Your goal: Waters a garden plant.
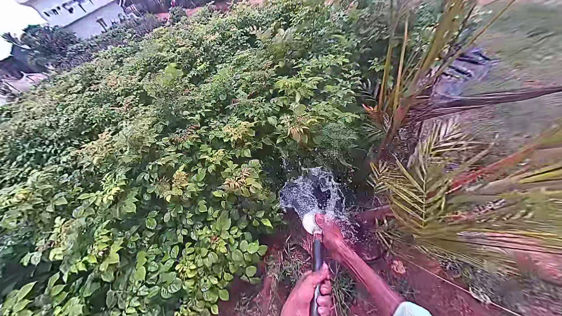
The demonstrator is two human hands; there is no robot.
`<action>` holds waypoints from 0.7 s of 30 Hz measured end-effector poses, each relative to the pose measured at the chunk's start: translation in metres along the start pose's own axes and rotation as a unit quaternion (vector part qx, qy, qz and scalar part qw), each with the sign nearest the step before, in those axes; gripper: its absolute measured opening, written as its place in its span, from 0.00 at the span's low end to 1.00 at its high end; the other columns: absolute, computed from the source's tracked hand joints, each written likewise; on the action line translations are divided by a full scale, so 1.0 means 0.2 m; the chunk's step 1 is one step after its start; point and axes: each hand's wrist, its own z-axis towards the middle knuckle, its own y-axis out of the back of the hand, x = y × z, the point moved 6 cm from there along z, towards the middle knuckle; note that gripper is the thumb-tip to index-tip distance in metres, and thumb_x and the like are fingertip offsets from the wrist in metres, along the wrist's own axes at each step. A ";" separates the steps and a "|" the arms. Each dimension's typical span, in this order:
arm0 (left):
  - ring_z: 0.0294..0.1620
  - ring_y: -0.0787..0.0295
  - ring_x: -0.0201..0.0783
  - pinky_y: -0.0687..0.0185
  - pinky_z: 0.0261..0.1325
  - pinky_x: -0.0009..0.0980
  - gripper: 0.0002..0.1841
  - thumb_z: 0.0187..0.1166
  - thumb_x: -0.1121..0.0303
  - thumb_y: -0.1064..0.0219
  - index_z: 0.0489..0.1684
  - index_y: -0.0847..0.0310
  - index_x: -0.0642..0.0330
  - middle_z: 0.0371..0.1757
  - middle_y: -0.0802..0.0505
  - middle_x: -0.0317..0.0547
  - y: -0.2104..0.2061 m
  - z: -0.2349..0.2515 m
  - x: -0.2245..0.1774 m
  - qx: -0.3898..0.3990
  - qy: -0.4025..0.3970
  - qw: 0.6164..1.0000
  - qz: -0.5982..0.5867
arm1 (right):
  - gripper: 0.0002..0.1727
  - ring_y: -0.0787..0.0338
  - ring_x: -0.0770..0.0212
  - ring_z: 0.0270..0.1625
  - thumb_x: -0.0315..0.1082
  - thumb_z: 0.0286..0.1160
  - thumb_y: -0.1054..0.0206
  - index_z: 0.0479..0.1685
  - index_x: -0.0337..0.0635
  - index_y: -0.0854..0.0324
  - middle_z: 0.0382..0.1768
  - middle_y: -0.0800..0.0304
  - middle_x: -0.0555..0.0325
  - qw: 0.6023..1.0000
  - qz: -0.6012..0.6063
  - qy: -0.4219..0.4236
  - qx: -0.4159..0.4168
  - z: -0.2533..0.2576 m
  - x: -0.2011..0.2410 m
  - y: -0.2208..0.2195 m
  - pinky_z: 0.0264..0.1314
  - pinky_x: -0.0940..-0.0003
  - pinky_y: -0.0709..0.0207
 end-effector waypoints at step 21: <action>0.08 0.29 0.26 0.27 0.09 0.20 0.15 0.95 0.55 0.53 0.48 0.29 0.56 0.19 0.25 0.34 -0.05 -0.01 -0.02 -0.031 0.003 0.999 -0.027 | 0.30 0.11 0.54 0.63 0.43 0.67 0.18 0.64 0.33 0.18 0.59 0.10 0.41 0.996 -0.069 0.048 -0.033 0.04 0.04 0.05 0.72 0.55 0.19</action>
